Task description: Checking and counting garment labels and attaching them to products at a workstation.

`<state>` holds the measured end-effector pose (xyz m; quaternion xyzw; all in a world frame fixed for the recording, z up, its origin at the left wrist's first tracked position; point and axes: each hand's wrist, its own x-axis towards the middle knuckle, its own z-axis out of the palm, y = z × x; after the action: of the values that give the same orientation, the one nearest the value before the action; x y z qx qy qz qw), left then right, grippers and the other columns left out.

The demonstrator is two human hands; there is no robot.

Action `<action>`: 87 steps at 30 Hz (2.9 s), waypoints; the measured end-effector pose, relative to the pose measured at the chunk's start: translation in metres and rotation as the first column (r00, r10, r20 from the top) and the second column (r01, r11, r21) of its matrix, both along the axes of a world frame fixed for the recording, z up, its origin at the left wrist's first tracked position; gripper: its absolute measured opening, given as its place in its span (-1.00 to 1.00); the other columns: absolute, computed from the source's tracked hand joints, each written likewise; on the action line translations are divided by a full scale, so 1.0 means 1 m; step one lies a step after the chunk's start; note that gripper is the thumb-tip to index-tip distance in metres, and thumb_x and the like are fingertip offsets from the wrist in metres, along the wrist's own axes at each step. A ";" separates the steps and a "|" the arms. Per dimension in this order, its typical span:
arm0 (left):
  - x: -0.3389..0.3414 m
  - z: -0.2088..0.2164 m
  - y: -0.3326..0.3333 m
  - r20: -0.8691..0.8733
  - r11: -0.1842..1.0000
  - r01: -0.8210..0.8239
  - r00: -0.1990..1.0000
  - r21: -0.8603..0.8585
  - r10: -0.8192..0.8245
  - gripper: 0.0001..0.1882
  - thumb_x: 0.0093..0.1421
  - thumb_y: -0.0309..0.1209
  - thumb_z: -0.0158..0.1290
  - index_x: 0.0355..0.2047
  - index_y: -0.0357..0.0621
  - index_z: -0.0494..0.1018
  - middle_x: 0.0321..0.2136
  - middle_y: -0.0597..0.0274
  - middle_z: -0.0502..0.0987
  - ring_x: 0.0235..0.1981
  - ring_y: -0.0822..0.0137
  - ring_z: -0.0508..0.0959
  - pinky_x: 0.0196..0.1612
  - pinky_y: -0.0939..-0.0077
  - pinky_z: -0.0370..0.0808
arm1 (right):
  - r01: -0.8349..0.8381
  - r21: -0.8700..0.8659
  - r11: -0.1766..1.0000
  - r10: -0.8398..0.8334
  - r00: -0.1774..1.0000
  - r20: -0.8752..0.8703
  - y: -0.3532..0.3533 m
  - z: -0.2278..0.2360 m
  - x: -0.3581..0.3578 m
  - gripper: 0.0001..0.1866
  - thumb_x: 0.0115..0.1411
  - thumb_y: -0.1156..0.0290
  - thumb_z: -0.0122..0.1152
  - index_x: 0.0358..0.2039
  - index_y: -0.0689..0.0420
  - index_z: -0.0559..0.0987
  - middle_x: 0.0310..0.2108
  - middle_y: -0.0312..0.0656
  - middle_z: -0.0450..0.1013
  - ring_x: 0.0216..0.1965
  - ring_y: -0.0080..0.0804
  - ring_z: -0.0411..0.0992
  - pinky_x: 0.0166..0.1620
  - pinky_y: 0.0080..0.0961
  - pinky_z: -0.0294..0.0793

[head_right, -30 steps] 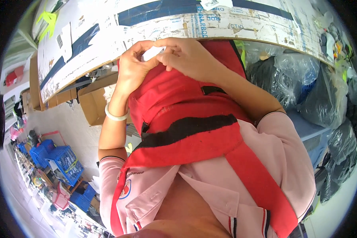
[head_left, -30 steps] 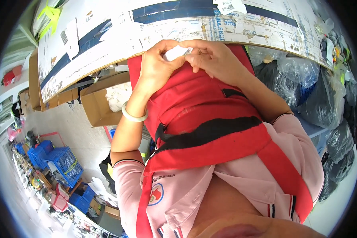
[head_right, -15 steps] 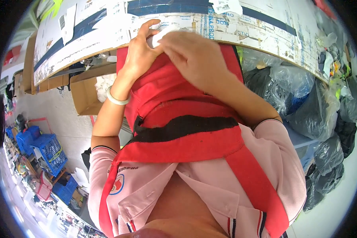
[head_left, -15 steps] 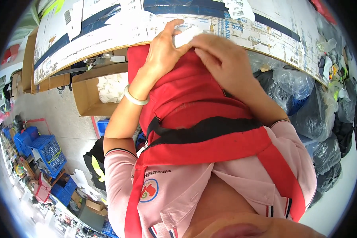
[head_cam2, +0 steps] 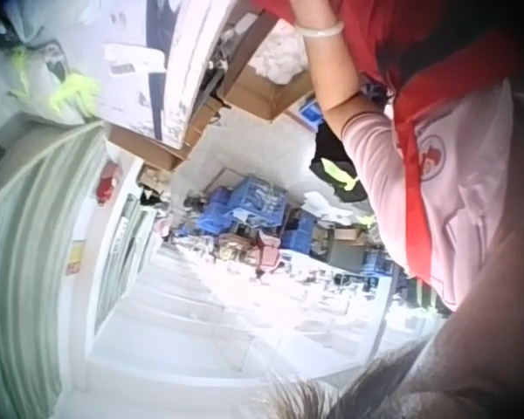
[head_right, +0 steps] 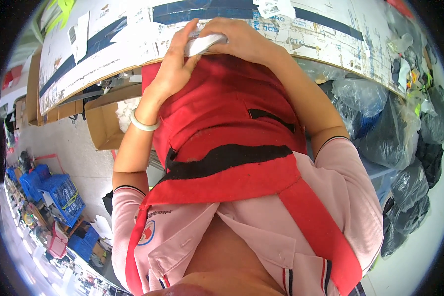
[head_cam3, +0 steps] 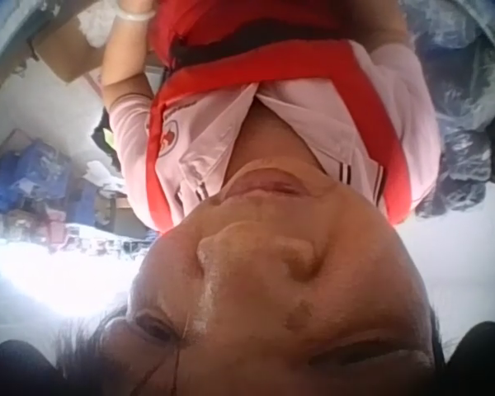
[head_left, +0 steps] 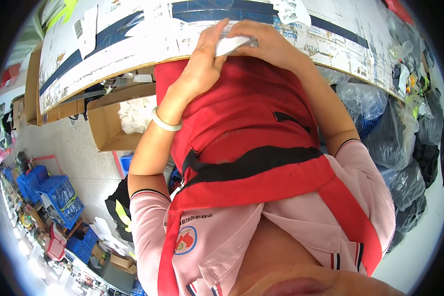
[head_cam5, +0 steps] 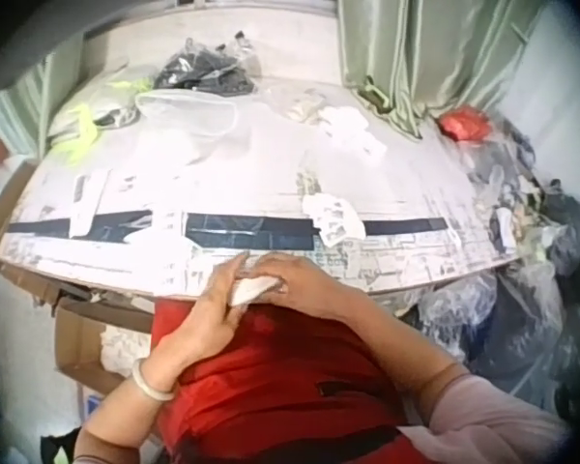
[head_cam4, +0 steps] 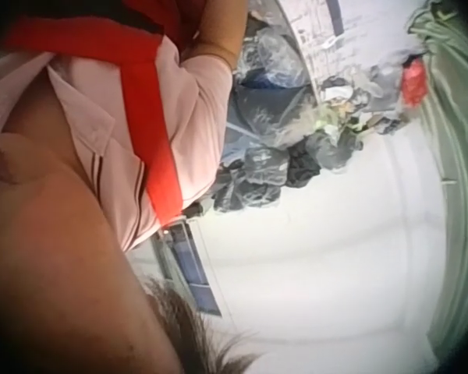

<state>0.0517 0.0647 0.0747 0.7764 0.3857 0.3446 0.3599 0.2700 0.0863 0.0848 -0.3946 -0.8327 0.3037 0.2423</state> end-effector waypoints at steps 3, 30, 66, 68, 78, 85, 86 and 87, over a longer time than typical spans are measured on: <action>0.001 -0.012 0.006 -0.009 0.996 -0.009 1.000 0.089 0.010 -0.18 0.10 -0.77 0.01 0.35 -0.04 0.07 0.26 -0.10 0.16 0.26 -0.03 0.27 0.33 0.27 0.20 | 0.023 0.008 1.000 -0.023 1.000 -0.007 0.004 -0.011 -0.001 -0.54 0.09 0.36 0.37 0.03 0.11 0.53 0.00 -0.13 0.47 0.02 -0.14 0.43 0.10 -0.37 0.41; 0.009 -0.033 0.003 0.016 0.963 -0.254 0.967 0.094 0.254 -0.65 0.13 -0.70 0.01 -0.05 -0.25 0.50 0.03 -0.04 0.40 0.05 0.02 0.45 0.10 0.31 0.42 | 0.453 0.376 0.808 -0.472 0.880 -0.044 0.096 -0.030 0.004 -0.52 0.13 0.15 0.33 0.06 -0.02 0.53 0.05 -0.15 0.43 0.12 -0.15 0.35 0.18 -0.30 0.33; 0.155 -0.020 0.054 -0.287 0.952 0.141 0.956 0.270 -0.060 -0.68 0.06 -0.51 0.19 -0.12 -0.19 0.56 -0.03 0.16 0.48 -0.06 0.10 0.44 0.01 0.25 0.35 | 0.163 -0.270 0.949 -0.112 0.974 0.194 0.131 -0.005 0.164 -0.33 -0.12 0.20 0.50 -0.02 0.30 0.52 -0.09 0.13 0.52 -0.09 -0.04 0.48 -0.04 -0.30 0.44; 0.155 -0.021 0.054 -0.279 0.958 0.128 0.959 0.255 -0.054 -0.68 0.06 -0.52 0.20 -0.13 -0.19 0.56 -0.04 0.16 0.49 -0.06 0.10 0.44 0.03 0.25 0.34 | 0.149 -0.342 0.928 -0.091 0.979 0.181 0.130 0.003 0.164 -0.36 -0.11 0.21 0.50 -0.05 0.30 0.54 -0.14 0.11 0.54 -0.12 -0.06 0.49 -0.06 -0.30 0.45; 0.133 -0.021 0.059 0.134 0.987 -0.063 0.988 -0.147 0.083 -0.49 0.00 -0.65 0.28 0.00 -0.24 0.46 -0.08 0.11 0.45 -0.23 0.27 0.51 -0.15 0.46 0.51 | 0.258 -0.371 0.892 -0.256 0.965 0.058 0.104 0.034 0.169 -0.52 -0.10 0.30 0.49 -0.17 0.27 0.60 -0.23 0.12 0.57 -0.19 -0.18 0.54 -0.13 -0.34 0.48; 0.133 -0.005 0.057 -0.045 0.986 -0.125 0.992 -0.114 0.121 -0.02 -0.13 -0.52 0.42 0.28 -0.23 0.13 0.02 0.05 0.34 -0.14 0.25 0.46 -0.11 0.42 0.51 | 0.231 -0.219 0.948 -0.210 0.971 0.115 0.063 -0.010 0.149 -0.53 0.08 0.33 0.36 0.02 0.15 0.54 0.00 -0.02 0.49 0.02 -0.17 0.44 0.11 -0.36 0.39; 0.138 -0.001 0.060 -0.095 0.990 -0.119 0.989 -0.073 0.112 0.02 -0.15 -0.50 0.44 0.29 -0.24 0.11 0.03 0.03 0.34 -0.13 0.21 0.46 -0.10 0.39 0.50 | 0.219 -0.081 0.972 -0.212 0.973 0.086 0.062 -0.015 0.149 -0.54 0.07 0.36 0.34 0.00 0.23 0.53 -0.05 0.00 0.51 -0.05 -0.10 0.48 0.05 -0.35 0.43; 0.142 0.001 0.063 -0.145 0.993 -0.111 0.984 -0.032 0.105 0.06 -0.18 -0.47 0.45 0.30 -0.24 0.09 0.04 0.01 0.33 -0.12 0.17 0.45 -0.10 0.36 0.50 | 0.216 -0.083 0.973 -0.209 0.974 0.088 0.061 -0.016 0.148 -0.54 0.07 0.36 0.34 0.00 0.23 0.53 -0.05 0.00 0.51 -0.05 -0.10 0.48 0.05 -0.35 0.43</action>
<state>0.1932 0.1279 0.0755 0.7697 0.4588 0.2994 0.3277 0.4180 0.1472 0.0683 -0.5040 -0.7795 0.2985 0.2220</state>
